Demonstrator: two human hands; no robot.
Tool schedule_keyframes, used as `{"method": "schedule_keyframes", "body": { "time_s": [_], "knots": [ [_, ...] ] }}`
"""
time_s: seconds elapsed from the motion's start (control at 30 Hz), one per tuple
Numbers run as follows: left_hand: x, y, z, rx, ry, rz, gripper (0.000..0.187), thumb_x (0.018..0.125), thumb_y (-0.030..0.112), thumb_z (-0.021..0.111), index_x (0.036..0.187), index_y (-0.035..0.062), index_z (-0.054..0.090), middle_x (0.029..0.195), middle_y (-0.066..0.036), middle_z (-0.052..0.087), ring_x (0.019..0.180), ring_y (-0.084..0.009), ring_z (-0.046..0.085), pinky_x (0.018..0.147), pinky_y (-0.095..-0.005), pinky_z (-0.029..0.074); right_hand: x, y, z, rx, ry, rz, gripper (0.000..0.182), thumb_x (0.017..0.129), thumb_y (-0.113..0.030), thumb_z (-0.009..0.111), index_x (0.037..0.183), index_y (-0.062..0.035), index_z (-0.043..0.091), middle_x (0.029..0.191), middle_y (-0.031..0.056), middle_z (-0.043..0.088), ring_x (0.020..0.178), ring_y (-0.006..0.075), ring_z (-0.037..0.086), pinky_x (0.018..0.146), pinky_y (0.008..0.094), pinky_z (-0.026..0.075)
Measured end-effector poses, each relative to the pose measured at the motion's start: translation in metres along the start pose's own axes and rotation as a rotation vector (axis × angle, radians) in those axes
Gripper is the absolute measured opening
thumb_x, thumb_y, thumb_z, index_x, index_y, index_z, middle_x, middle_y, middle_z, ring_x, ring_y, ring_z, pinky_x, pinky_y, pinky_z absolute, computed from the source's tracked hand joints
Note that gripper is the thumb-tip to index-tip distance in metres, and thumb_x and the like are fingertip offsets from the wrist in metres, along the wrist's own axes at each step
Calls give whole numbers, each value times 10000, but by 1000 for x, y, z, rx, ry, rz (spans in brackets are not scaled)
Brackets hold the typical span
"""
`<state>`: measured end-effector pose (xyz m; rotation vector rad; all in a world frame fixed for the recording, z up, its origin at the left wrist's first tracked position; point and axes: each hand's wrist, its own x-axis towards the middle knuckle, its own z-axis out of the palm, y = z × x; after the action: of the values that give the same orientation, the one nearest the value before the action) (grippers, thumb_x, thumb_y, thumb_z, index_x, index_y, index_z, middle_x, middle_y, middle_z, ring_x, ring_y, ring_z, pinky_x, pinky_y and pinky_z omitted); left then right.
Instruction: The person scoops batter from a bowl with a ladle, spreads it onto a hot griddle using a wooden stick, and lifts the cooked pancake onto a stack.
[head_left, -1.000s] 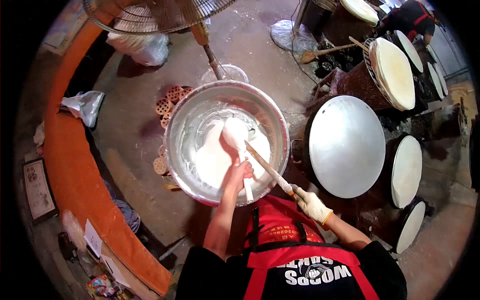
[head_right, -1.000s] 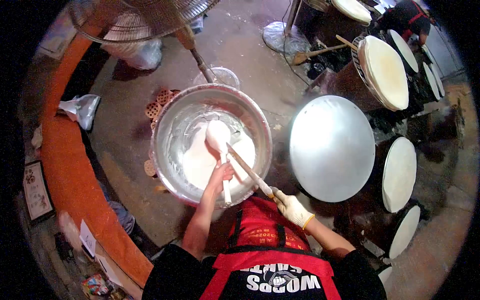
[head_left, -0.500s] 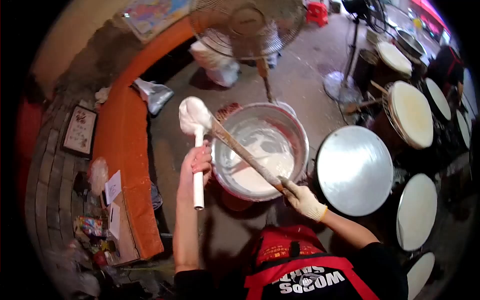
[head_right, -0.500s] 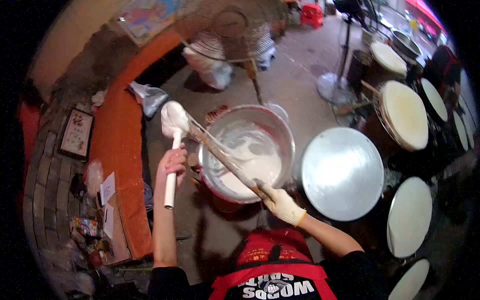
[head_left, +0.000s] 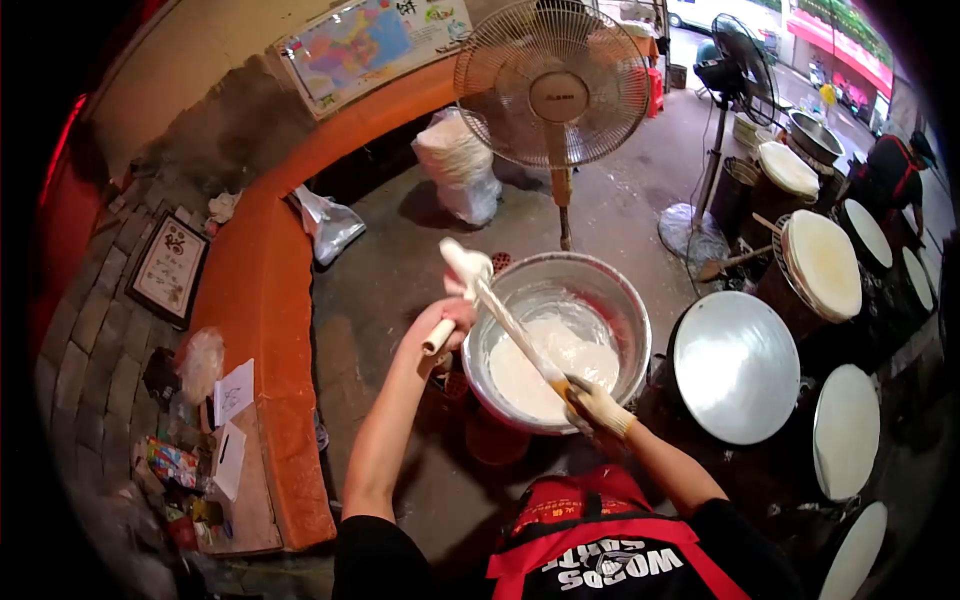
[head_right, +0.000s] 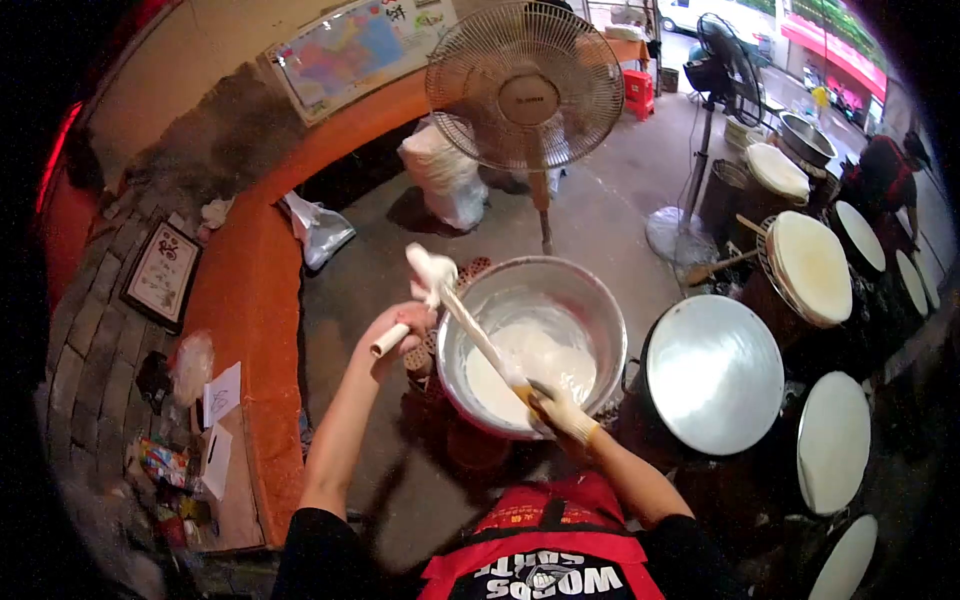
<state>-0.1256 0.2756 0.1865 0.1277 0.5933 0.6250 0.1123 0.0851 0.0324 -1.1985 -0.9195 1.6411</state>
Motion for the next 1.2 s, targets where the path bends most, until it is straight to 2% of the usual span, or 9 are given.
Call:
{"method": "schedule_keyframes", "body": {
  "time_s": [0.07,0.23,0.4,0.57,0.7,0.8,0.93,1.07,1.2],
  "knots": [
    [14,9,-43,-43,63,-135,33,876,-4,431,866,6,402,620,-10,433,418,-34,381,331,-165,321,-45,13,-24,-12,-9,147,447,937,-267,466,1333,-69,409,602,29,494,388,93,382,352,243,298],
    [4,-52,-41,895,250,332,99,910,95,477,970,53,411,604,18,390,415,-20,332,320,-169,257,-137,6,-70,-252,340,189,389,917,-215,511,1270,-55,475,813,60,588,632,141,534,561,271,401],
    [60,-68,-2,260,190,-442,92,929,29,409,990,-28,372,618,18,376,421,-19,343,309,-143,297,-142,-7,-47,-912,755,-29,525,848,-123,525,1351,-177,386,1002,221,604,911,369,595,786,408,476],
    [77,-146,77,339,-68,-681,57,932,51,404,922,9,367,623,18,373,429,-15,336,312,-155,273,-192,-14,-74,-970,893,-293,445,881,-145,493,1316,-89,416,1054,228,596,923,392,587,817,424,471],
    [66,-238,162,1171,-237,-131,84,841,69,462,828,66,379,606,18,356,425,-51,313,335,-208,264,-256,-50,-105,-861,829,-293,420,909,-160,459,1309,-42,411,911,217,599,812,393,587,741,418,473],
    [86,-300,184,1895,-521,712,184,815,119,549,907,-22,475,747,-210,586,589,-344,580,539,-437,442,-289,-64,-129,-1057,895,-477,485,897,-152,469,1367,-116,353,812,173,536,693,355,562,652,421,466],
    [88,-381,205,2155,-610,835,226,734,126,637,872,-10,521,734,-219,592,731,-411,575,629,-476,438,-332,-69,-156,-1316,1121,-225,551,889,-173,477,1404,-276,311,841,131,518,699,303,576,630,403,474],
    [125,-441,181,2131,-591,823,237,685,117,657,855,3,538,728,-205,591,717,-399,578,622,-460,443,-372,-45,-178,-824,1125,191,470,929,-262,405,1391,-281,323,826,228,610,788,365,613,711,440,476],
    [164,-491,142,1983,-440,817,242,646,96,636,846,-9,546,753,-221,592,740,-417,568,648,-451,443,-371,53,-202,-375,1176,19,474,907,-231,461,1372,-268,373,1097,227,588,990,367,582,848,405,452]
  ]
}}
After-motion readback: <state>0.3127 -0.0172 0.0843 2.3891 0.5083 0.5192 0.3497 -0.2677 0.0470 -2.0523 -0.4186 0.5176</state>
